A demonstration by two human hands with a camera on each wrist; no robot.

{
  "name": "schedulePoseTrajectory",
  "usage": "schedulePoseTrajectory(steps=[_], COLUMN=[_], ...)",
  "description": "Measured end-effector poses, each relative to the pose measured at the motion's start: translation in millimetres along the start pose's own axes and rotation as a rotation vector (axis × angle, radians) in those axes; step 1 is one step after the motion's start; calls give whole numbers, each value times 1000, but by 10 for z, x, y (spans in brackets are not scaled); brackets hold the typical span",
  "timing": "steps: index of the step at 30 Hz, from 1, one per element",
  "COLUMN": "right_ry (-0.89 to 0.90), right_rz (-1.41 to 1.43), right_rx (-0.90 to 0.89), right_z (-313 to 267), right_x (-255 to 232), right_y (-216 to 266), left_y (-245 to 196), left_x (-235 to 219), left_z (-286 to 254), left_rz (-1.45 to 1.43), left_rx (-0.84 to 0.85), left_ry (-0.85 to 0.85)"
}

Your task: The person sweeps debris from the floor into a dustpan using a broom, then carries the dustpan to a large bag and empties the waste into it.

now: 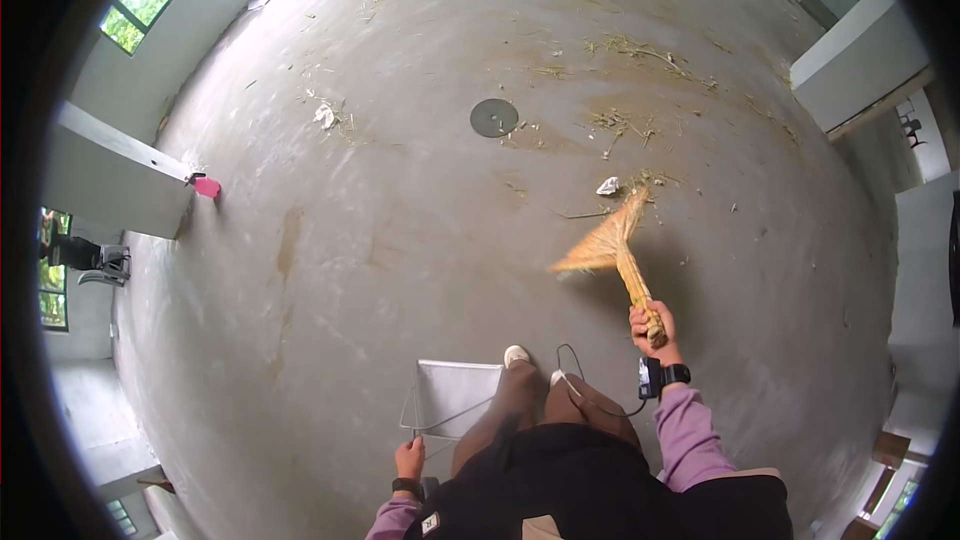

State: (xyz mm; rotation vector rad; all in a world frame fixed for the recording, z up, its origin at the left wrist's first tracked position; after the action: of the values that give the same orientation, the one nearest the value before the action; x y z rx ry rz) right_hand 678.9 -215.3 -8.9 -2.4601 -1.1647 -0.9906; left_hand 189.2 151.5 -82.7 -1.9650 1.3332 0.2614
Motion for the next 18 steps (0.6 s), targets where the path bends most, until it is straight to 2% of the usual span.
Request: schedulePoseTrajectory(steps=[1,4,5,8,10,13,18], right_ry=[-62,-108,-96,-222,-183,-157,-36], right_rz=[-70,-72,42,132,155,-2,98], right_rx=[-4,-42,7,-8,44,29,109], right_z=[-29,36,136,491,707,1122,2029], right_x=[31,164,159,289,484,973,1768], right_y=[-59,-209,-232,-370,-537,-742,-692], left_y=[-54,-266,-344,-540,-623,-855,-1223], left_x=[-47,-102,-125,-299,-354,-531,-828], left_z=[47,183,239,389,511,631,817], left_rz=[65,-48,-21,20,-17,3,-29], left_rx=[38,8,20,38,48,56,-6], left_ry=[-28,-16,-26,-57,-75,-115,-150])
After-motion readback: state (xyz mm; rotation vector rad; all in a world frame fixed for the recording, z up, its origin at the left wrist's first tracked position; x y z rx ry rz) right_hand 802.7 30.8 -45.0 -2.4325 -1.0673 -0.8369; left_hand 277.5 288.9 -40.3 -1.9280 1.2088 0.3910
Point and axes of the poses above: each hand's wrist, its own z-axis towards the middle knuckle, its own x-axis out of the palm, y = z × x, the point moved 1 cm from there along z, towards the middle knuckle, and after that the axes turned 4 degrees about -x, right-handed, at the moved point
